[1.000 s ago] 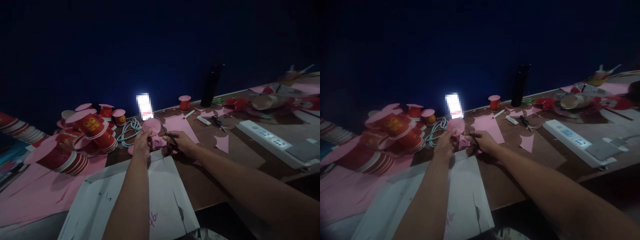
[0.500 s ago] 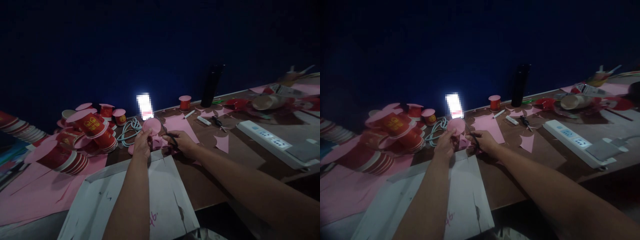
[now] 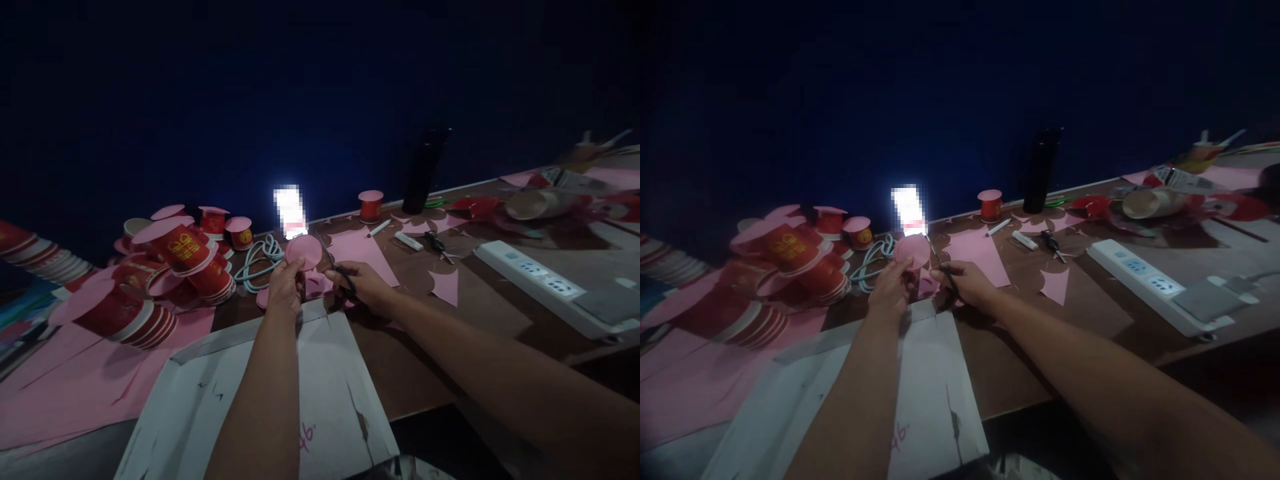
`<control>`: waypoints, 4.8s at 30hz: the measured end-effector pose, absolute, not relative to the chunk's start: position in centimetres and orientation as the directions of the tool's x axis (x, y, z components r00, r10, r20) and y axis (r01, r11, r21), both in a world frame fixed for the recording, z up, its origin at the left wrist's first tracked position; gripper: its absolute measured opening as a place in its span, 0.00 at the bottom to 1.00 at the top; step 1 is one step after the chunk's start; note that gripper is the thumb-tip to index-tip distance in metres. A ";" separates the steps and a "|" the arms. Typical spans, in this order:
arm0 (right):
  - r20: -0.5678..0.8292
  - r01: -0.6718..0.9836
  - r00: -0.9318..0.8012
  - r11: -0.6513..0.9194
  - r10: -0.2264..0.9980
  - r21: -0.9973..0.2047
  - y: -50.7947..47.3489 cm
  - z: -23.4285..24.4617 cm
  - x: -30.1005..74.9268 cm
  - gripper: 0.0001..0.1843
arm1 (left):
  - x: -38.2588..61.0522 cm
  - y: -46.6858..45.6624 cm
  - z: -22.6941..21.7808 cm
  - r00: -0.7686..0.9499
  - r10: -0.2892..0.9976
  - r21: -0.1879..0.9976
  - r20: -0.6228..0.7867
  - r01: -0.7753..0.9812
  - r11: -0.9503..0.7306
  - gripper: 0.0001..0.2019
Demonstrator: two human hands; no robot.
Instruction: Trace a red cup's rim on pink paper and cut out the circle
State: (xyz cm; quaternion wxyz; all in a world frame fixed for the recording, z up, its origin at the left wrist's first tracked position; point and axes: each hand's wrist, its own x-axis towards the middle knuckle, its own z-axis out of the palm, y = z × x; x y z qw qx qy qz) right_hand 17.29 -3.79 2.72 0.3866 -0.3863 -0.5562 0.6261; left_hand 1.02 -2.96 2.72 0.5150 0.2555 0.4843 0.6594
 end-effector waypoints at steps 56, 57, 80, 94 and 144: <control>-0.062 -0.061 -0.407 -0.095 0.911 -0.994 -3.9 3.0 17.4 0.25 | 0.9 -3.1 2.7 -0.286 0.936 0.921 -0.207 -0.378 0.088 0.15; -0.064 -0.061 -0.406 -0.097 0.912 -0.993 -3.9 3.0 17.3 0.25 | 0.9 -3.1 2.7 -0.283 0.936 0.923 -0.209 -0.374 0.093 0.16; -0.078 -0.082 -0.328 -0.111 0.941 -0.990 -3.7 2.7 17.3 0.22 | 0.8 -2.6 1.8 -0.240 0.963 0.867 -0.124 -0.497 -0.013 0.17; -0.049 -0.058 -0.422 -0.081 0.905 -0.995 -3.9 2.7 17.4 0.22 | 0.9 -2.9 2.6 -0.272 0.942 0.887 -0.197 -0.460 0.052 0.19; -0.085 -0.018 -0.403 -0.101 0.911 -0.995 -3.9 2.8 17.2 0.22 | 0.8 -2.9 2.5 -0.316 0.934 0.911 -0.166 -0.412 0.023 0.22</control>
